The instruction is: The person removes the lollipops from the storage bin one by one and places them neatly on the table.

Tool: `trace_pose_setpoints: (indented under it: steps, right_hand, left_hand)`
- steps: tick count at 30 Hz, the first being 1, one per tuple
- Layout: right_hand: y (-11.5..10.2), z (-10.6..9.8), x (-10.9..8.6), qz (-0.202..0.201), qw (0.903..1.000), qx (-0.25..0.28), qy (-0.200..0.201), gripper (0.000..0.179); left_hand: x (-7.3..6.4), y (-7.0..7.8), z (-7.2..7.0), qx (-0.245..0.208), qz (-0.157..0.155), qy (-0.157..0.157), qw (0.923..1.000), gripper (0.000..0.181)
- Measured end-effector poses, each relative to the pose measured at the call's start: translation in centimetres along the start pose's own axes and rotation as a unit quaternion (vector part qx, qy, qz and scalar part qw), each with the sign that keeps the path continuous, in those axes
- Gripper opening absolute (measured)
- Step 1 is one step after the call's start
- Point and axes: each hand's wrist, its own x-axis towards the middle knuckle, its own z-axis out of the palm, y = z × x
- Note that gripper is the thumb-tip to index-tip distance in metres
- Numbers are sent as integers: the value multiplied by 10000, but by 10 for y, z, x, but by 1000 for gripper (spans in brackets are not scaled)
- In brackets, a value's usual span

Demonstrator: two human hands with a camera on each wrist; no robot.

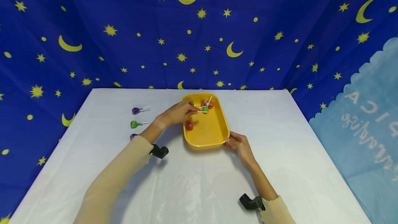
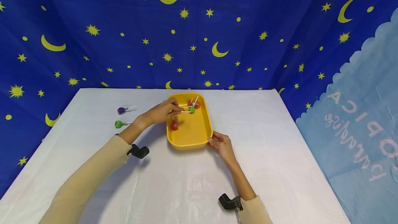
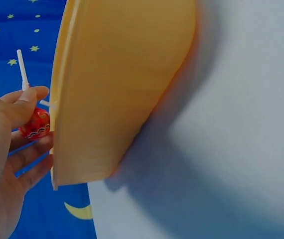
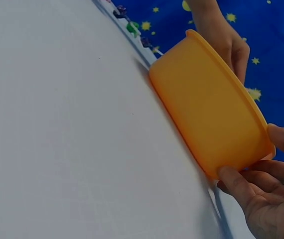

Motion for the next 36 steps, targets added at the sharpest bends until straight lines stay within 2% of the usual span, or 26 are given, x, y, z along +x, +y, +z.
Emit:
trace_pose_setpoints:
  steps: [3,10,14,17,25,31,36]
  right_hand:
    - [0,-2,0,-43,10000,4,-39,46]
    - [0,-4,0,0,9999,98,-63,46]
    - [-1,-3,-1,44,9999,129,53,46]
    - [-3,0,-2,93,9997,179,138,45]
    - [-6,6,-4,312,9981,250,467,43]
    - [-9,14,-7,660,9917,291,1067,44]
    - [-11,18,-9,764,9835,827,1414,42]
  left_hand:
    - [-3,-3,-6,-154,51,299,9994,26]
    - [-9,-16,-27,-575,-313,642,9958,29]
    - [-14,-24,-35,-557,-462,761,9945,28]
    - [-18,-30,-39,-581,-704,858,9921,27]
    - [-25,-49,-45,-410,-1201,1317,9831,20]
    - [-27,-67,-41,-339,-1544,1314,9786,19]
    - [-27,-77,-34,-254,-2057,960,9736,20]
